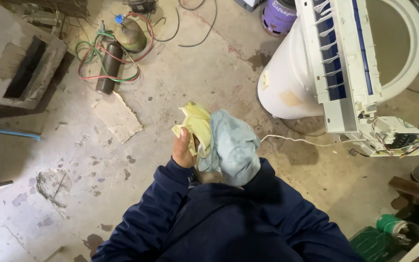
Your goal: The person works on the internal components of a disassembled air conditioner unit, manipulating the blue fan coil and connecting wires to the control board. They then pick up a white plastic part and wipe it with a cloth.
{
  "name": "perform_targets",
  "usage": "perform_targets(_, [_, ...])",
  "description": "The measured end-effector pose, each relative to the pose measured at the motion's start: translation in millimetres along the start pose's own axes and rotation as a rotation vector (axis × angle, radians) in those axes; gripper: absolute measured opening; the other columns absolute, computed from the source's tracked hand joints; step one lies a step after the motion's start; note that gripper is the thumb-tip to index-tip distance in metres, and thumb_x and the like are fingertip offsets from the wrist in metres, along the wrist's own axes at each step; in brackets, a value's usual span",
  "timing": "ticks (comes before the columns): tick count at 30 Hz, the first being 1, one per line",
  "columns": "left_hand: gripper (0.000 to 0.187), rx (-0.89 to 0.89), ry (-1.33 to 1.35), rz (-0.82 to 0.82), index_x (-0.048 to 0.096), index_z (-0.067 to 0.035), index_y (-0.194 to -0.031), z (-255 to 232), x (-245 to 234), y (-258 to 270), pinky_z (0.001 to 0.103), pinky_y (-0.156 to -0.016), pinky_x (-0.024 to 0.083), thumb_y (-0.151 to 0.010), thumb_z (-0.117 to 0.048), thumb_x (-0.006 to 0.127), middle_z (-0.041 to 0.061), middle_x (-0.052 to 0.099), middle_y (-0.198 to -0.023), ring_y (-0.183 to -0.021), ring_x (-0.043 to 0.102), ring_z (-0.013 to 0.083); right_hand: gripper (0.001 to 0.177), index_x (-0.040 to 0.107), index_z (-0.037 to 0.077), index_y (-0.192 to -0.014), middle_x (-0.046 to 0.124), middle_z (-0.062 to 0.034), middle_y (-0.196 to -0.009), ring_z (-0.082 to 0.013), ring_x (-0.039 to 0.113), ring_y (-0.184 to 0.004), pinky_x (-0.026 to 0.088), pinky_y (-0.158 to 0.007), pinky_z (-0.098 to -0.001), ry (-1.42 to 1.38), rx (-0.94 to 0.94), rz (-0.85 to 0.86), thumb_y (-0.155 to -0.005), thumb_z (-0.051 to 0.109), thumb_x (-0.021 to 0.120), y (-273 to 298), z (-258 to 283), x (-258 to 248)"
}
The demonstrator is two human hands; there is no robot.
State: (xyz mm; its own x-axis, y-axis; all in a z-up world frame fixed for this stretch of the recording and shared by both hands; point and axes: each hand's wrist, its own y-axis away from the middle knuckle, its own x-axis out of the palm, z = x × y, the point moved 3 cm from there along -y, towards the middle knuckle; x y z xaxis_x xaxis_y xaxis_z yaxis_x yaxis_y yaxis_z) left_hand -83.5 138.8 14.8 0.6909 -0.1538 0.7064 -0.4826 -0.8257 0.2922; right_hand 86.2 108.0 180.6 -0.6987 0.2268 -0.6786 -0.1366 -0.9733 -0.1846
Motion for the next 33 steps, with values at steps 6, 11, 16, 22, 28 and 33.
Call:
perform_targets(6, [0.1, 0.004, -0.242, 0.154, 0.034, 0.01, -0.156, -62, 72, -1, 0.038, -0.108, 0.048, -0.092, -0.06, 0.068, 0.021, 0.059, -0.139, -0.126, 0.06, 0.0276, 0.026, 0.061, -0.001, -0.119, 0.069, -0.0105, -0.098, -0.0239, 0.068, -0.086, 0.055, -0.074, -0.0364, 0.36, 0.151, 0.182, -0.098, 0.013, 0.056, 19, -43, 48])
perform_targets(11, [0.1, -0.009, -0.293, 0.201, 0.031, 0.01, -0.158, -58, 85, 5, 0.037, -0.112, 0.046, -0.095, -0.059, 0.066, 0.021, 0.058, -0.143, -0.129, 0.059, 0.027, 0.027, 0.063, 0.003, -0.124, 0.072, -0.0079, -0.107, -0.0199, 0.07, -0.095, 0.058, -0.08, -0.0334, -0.709, 0.535, -0.062, -0.104, 0.018, 0.053, 29, -17, 14])
perform_targets(16, [0.099, 0.042, -0.4, 0.22, 0.027, 0.01, -0.16, -49, 77, 16, 0.037, -0.113, 0.045, -0.097, -0.058, 0.062, 0.02, 0.058, -0.145, -0.13, 0.059, 0.0273, 0.04, 0.055, 0.0, -0.138, 0.067, -0.0122, -0.125, -0.027, 0.066, -0.112, 0.054, -0.095, -0.0387, -0.71, 0.262, -0.092, -0.101, 0.018, 0.059, 40, -23, -5])
perform_targets(22, [0.085, -0.025, -0.804, 0.448, 0.045, 0.011, -0.15, -58, 86, 32, 0.036, -0.102, 0.047, -0.096, -0.052, 0.064, 0.018, 0.063, -0.124, -0.113, 0.059, 0.0244, 0.061, 0.061, 0.002, -0.124, 0.064, -0.0177, -0.118, -0.0383, 0.063, -0.109, 0.052, -0.093, -0.0447, -0.16, -0.229, 0.132, -0.074, 0.031, 0.083, -8, 37, -77])
perform_targets(28, [0.084, 0.105, -1.062, 0.478, 0.041, 0.011, -0.147, -62, 90, 36, 0.033, -0.098, 0.051, -0.095, -0.052, 0.064, 0.017, 0.065, -0.121, -0.11, 0.065, 0.0225, 0.069, 0.057, -0.001, -0.121, 0.062, -0.0199, -0.11, -0.0397, 0.061, -0.104, 0.05, -0.089, -0.0467, -0.239, -0.146, 0.117, -0.071, 0.036, 0.088, 9, 6, -46])
perform_targets(33, [0.102, -0.247, -0.538, 0.502, 0.031, 0.009, -0.159, -72, 108, 36, 0.034, -0.108, 0.043, -0.091, -0.057, 0.069, 0.016, 0.058, -0.138, -0.125, 0.055, 0.0227, 0.086, 0.06, -0.001, -0.126, 0.065, -0.0185, -0.118, -0.036, 0.064, -0.11, 0.051, -0.095, -0.0417, -0.142, -0.222, 0.205, -0.055, 0.037, 0.09, 5, 19, -78])
